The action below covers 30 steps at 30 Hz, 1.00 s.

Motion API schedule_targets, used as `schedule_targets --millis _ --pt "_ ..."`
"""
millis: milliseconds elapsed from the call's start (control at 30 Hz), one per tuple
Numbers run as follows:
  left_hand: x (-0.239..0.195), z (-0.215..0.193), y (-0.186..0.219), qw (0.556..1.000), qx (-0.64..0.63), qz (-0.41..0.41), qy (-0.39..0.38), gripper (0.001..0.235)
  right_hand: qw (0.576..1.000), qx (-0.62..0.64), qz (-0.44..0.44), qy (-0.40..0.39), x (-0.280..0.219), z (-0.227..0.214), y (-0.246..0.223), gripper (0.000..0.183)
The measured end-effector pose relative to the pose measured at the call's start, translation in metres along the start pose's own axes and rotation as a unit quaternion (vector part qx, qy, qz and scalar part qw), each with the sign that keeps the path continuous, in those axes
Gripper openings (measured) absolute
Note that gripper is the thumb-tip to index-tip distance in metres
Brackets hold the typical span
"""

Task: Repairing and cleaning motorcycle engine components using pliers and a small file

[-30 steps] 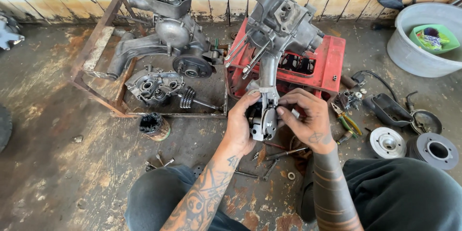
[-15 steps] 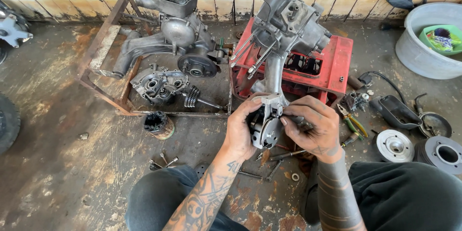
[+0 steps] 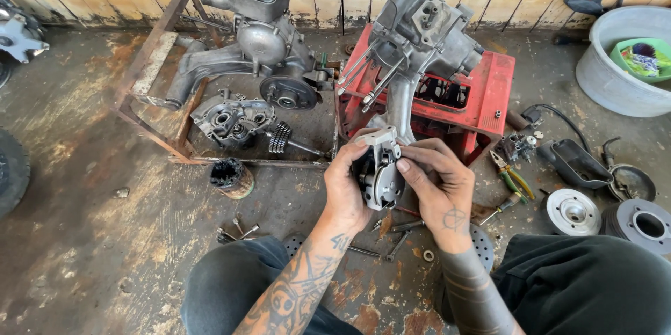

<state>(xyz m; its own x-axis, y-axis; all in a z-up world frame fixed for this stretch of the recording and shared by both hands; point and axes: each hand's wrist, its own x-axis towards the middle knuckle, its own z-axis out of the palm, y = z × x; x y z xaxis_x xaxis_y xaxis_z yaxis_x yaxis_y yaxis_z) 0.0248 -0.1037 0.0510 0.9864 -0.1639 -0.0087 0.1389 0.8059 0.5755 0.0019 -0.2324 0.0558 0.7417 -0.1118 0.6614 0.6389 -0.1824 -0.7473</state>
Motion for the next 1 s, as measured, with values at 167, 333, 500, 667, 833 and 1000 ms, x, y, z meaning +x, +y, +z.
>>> schedule_targets --millis 167,333,500,667,833,1000 --pt "0.0 -0.003 -0.007 0.99 0.1 0.1 0.017 0.041 0.975 0.133 0.159 0.082 -0.014 0.02 0.005 0.014" --pt "-0.005 -0.001 -0.011 0.973 0.169 0.153 0.046 0.041 0.971 0.128 0.17 0.114 -0.018 0.02 0.012 0.018" --pt "-0.008 0.002 -0.01 0.937 0.27 0.209 0.076 0.031 0.985 0.03 0.157 0.069 -0.018 0.013 0.016 0.012" --pt "-0.011 0.005 -0.008 0.935 0.274 0.201 0.104 0.029 0.987 0.011 0.16 0.033 -0.019 0.011 0.021 0.01" --pt "-0.007 0.004 -0.01 0.938 0.268 0.186 0.121 0.027 0.983 0.037 0.177 0.011 -0.019 0.014 0.022 0.028" --pt "-0.005 0.003 -0.016 0.926 0.309 0.16 0.144 0.033 0.981 -0.005 0.195 0.012 -0.017 0.014 0.03 0.02"
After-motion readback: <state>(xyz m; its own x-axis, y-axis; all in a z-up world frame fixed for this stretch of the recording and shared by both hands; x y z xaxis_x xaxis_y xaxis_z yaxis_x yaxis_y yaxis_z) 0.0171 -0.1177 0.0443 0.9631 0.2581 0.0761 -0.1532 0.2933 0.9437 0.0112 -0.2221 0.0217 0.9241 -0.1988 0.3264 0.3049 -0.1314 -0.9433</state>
